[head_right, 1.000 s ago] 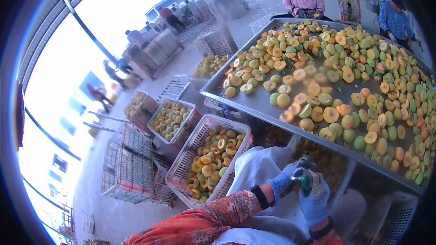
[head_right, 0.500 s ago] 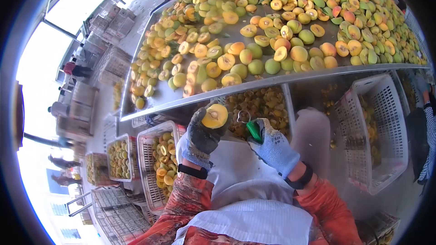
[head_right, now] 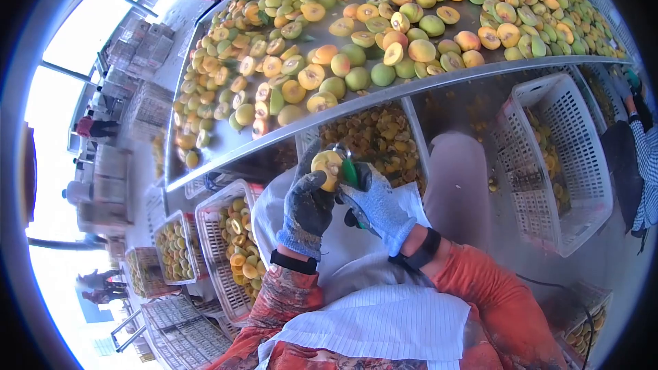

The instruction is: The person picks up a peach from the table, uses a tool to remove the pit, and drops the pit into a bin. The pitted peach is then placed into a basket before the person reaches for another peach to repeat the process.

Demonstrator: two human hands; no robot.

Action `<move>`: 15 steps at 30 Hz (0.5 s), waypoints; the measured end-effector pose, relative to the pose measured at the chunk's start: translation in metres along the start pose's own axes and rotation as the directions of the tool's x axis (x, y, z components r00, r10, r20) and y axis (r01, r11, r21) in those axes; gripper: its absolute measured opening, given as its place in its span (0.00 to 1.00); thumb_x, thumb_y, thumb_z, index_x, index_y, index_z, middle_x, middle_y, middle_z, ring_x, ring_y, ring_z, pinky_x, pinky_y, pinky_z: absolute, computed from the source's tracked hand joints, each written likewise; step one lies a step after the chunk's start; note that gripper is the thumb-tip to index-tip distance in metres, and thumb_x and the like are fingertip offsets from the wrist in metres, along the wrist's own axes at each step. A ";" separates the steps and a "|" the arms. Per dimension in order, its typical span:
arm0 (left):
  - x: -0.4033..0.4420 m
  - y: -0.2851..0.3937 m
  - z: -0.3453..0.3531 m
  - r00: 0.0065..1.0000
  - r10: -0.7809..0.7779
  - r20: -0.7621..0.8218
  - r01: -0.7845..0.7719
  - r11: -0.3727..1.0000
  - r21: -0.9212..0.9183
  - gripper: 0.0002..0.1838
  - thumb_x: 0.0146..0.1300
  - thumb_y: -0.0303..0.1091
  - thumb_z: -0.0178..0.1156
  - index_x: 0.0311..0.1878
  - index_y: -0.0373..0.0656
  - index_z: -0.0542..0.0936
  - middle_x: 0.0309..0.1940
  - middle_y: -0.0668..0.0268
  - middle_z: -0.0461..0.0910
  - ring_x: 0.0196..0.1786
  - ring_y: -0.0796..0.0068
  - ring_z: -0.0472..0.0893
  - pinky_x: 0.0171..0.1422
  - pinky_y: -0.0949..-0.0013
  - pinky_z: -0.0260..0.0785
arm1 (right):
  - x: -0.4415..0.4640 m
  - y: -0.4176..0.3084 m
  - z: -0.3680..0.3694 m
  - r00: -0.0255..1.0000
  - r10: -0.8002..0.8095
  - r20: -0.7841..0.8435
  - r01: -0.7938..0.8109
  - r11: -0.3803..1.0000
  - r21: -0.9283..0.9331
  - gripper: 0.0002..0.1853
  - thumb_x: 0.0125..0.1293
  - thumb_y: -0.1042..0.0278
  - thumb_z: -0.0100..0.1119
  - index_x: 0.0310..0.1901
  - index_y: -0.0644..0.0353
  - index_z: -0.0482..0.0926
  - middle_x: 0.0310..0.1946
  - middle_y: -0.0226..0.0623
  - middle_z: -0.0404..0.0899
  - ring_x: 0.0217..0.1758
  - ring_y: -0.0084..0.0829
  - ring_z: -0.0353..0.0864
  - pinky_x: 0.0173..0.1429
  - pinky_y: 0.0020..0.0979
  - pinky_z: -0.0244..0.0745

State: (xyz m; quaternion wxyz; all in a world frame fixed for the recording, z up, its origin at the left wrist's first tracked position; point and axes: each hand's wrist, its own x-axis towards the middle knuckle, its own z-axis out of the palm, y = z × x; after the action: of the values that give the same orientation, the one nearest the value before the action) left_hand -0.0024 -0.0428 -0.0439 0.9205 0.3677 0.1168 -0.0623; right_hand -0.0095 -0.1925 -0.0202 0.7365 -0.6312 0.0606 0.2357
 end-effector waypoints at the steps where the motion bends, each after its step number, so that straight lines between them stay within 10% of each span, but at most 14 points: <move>1: -0.003 0.003 0.005 0.998 -0.039 0.058 0.033 0.993 0.111 0.30 0.58 0.34 0.56 0.64 0.39 0.62 0.56 0.54 0.69 0.57 0.61 0.72 0.60 0.61 0.68 | 0.012 0.012 -0.003 0.997 0.007 0.077 -0.033 0.939 0.344 0.22 0.60 0.70 0.59 0.56 0.60 0.69 0.40 0.30 0.76 0.28 0.19 0.77 0.26 0.19 0.71; 6: -0.003 0.026 -0.002 0.853 -0.522 -0.022 0.509 0.822 0.256 0.26 0.58 0.39 0.55 0.58 0.36 0.67 0.51 0.51 0.73 0.51 0.57 0.77 0.53 0.55 0.74 | 0.022 0.018 -0.022 0.894 -0.431 0.119 0.447 0.860 -0.244 0.23 0.58 0.72 0.60 0.56 0.62 0.69 0.42 0.46 0.78 0.33 0.31 0.82 0.35 0.30 0.76; 8: 0.001 0.016 -0.011 0.850 -0.523 -0.059 0.521 0.818 0.244 0.22 0.60 0.39 0.53 0.54 0.37 0.70 0.47 0.56 0.76 0.48 0.59 0.78 0.51 0.55 0.75 | 0.020 0.019 -0.021 0.703 -0.702 0.117 0.663 0.586 -0.466 0.22 0.57 0.67 0.63 0.53 0.62 0.72 0.41 0.48 0.79 0.33 0.40 0.83 0.38 0.34 0.76; 10: 0.000 0.012 -0.007 0.966 -0.233 -0.114 0.247 0.961 0.123 0.22 0.59 0.39 0.55 0.54 0.37 0.70 0.45 0.56 0.77 0.46 0.59 0.79 0.50 0.56 0.75 | 0.007 0.019 -0.021 0.738 -0.667 0.099 0.595 0.575 -0.562 0.21 0.57 0.64 0.63 0.51 0.62 0.73 0.37 0.47 0.80 0.32 0.41 0.82 0.37 0.35 0.76; 15: 0.003 0.017 -0.014 0.958 -0.261 -0.122 0.265 0.964 0.020 0.23 0.56 0.35 0.58 0.54 0.36 0.70 0.45 0.56 0.76 0.48 0.60 0.79 0.50 0.56 0.76 | -0.015 0.018 -0.015 0.844 -0.501 0.193 0.421 0.394 -0.817 0.22 0.59 0.55 0.60 0.48 0.64 0.74 0.26 0.48 0.79 0.29 0.44 0.80 0.33 0.39 0.74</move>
State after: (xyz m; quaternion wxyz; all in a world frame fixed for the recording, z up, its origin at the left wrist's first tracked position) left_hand 0.0012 -0.0212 -0.0429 0.8886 0.3687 0.2179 -0.1642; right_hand -0.0268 -0.2089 -0.0333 0.3761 -0.9035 -0.2053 -0.0048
